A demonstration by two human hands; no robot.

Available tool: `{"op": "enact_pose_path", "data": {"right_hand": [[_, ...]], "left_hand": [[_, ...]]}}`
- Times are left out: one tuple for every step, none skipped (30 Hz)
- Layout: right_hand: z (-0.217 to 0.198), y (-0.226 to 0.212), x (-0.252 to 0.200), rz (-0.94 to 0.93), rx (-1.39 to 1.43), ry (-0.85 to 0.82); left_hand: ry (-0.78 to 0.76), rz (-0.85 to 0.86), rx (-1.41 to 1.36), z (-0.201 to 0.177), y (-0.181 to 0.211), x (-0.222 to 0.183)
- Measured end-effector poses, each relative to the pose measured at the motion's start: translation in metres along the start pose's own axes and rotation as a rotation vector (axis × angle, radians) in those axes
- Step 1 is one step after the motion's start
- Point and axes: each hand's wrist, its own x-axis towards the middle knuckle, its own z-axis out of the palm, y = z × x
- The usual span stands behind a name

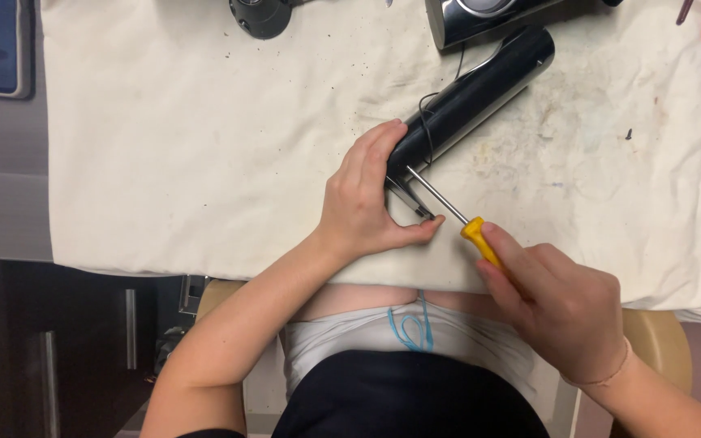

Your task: Unscrewing the casing of a black speaker using a yellow-handled screwdriver on a repair bench.

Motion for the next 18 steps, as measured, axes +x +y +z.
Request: {"op": "enact_pose_path", "data": {"right_hand": [[0.002, 0.001, 0.0, 0.0, 0.0, 0.0], [0.003, 0.001, -0.001, 0.0, 0.047, 0.005], [0.004, 0.002, -0.003, 0.0, 0.095, 0.01], [0.004, 0.002, -0.004, 0.003, 0.097, 0.008], [0.003, 0.003, -0.005, -0.01, 0.013, 0.005], [0.002, 0.004, -0.006, -0.021, -0.073, 0.005], [0.001, 0.003, -0.004, -0.016, -0.073, 0.007], [0.0, 0.003, -0.003, -0.064, -0.172, 0.024], [-0.002, 0.003, -0.002, -0.112, -0.27, 0.041], [0.0, 0.001, -0.002, -0.109, -0.269, 0.038], [0.001, -0.001, -0.002, -0.1, -0.278, 0.024], [0.002, -0.002, -0.001, -0.094, -0.288, 0.013], [0.001, -0.006, 0.001, -0.094, -0.287, 0.012], [-0.001, -0.008, 0.005, 0.082, 0.057, -0.037], [-0.002, -0.011, 0.009, 0.255, 0.402, -0.084], [-0.006, -0.011, 0.02, 0.254, 0.4, -0.085], [-0.011, -0.01, 0.03, 0.672, 0.737, -0.2], [-0.014, -0.01, 0.041, 1.093, 1.072, -0.315]], "left_hand": [[0.0, -0.001, 0.0, 0.0, 0.0, 0.0], [-0.003, 0.004, 0.003, 0.0, 0.0, -0.001], [-0.007, 0.009, 0.005, 0.0, 0.001, -0.001], [-0.011, 0.007, 0.005, 0.0, 0.001, -0.002], [-0.016, 0.026, 0.013, 0.0, 0.002, -0.002], [-0.022, 0.049, 0.02, 0.0, 0.002, -0.002], [-0.025, 0.052, 0.019, 0.001, 0.002, -0.002], [-0.027, 0.03, 0.021, 0.001, 0.003, -0.003], [-0.029, 0.008, 0.023, 0.0, 0.003, -0.003], [-0.033, 0.006, 0.022, 0.001, 0.003, -0.004], [-0.03, -0.002, 0.027, 0.001, 0.003, -0.004], [-0.025, -0.009, 0.034, 0.001, 0.003, -0.004], [-0.026, -0.01, 0.034, 0.002, 0.004, -0.006], [-0.021, -0.014, 0.034, 0.003, 0.003, -0.006], [-0.016, -0.018, 0.034, 0.004, 0.003, -0.006], [-0.014, -0.019, 0.033, 0.003, 0.004, -0.005], [-0.015, -0.021, 0.037, 0.003, 0.005, -0.005], [-0.018, -0.019, 0.042, 0.002, 0.005, -0.004]]}}
